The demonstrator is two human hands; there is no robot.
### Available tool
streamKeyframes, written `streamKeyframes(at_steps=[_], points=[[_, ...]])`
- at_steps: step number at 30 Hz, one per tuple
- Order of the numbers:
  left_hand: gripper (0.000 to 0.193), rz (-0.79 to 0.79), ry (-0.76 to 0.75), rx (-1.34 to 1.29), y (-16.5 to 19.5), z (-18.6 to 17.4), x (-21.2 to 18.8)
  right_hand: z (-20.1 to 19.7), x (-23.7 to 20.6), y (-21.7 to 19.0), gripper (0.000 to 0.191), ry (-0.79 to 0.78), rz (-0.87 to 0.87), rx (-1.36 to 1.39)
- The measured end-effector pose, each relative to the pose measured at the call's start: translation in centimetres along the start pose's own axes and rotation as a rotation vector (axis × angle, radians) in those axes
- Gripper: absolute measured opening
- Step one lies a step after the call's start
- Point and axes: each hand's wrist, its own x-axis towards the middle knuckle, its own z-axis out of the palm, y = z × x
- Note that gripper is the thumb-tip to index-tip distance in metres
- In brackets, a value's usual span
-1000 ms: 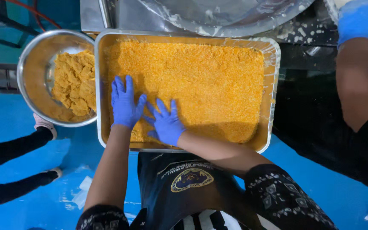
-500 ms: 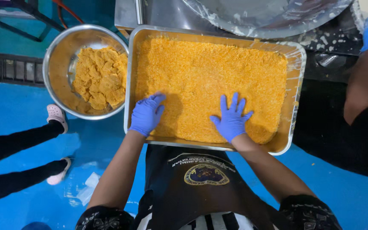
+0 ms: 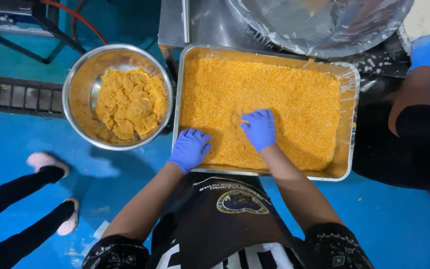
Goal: The person takes raw chicken pieces and presses them into a tray of orange breadcrumbs, turning and coating each piece by hand, then places the breaded pieces into a metal bowl. They repeat this coating cycle for successive pieces throughout the clip.
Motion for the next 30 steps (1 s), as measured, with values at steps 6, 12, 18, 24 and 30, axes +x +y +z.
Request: streamKeyframes(at_steps=[6, 12, 18, 24, 30], points=[[0.025, 0.201, 0.044, -0.178, -0.5, -0.1, -0.8, -5.5, 0.9, -3.7, 0.026, -0.231, 0.197, -0.022], [0.021, 0.158, 0.131, -0.205, -0.7, -0.3, -1.3, -8.1, 4.0, -11.7, 0.052, -0.112, 0.001, 0.965], [0.019, 0.144, 0.194, -0.233, -0.4, 0.2, -3.5, -3.9, 3.4, -12.8, 0.031, -0.21, -0.16, 0.213], [0.024, 0.136, 0.295, -0.23, -0.4, 0.0, -4.4, 2.0, -1.9, -11.1, 0.036, -0.17, -0.374, 0.063], [0.034, 0.174, 0.191, -0.226, -0.9, -0.8, -4.9, 1.6, -2.3, -10.6, 0.026, -0.182, -0.008, 0.16]])
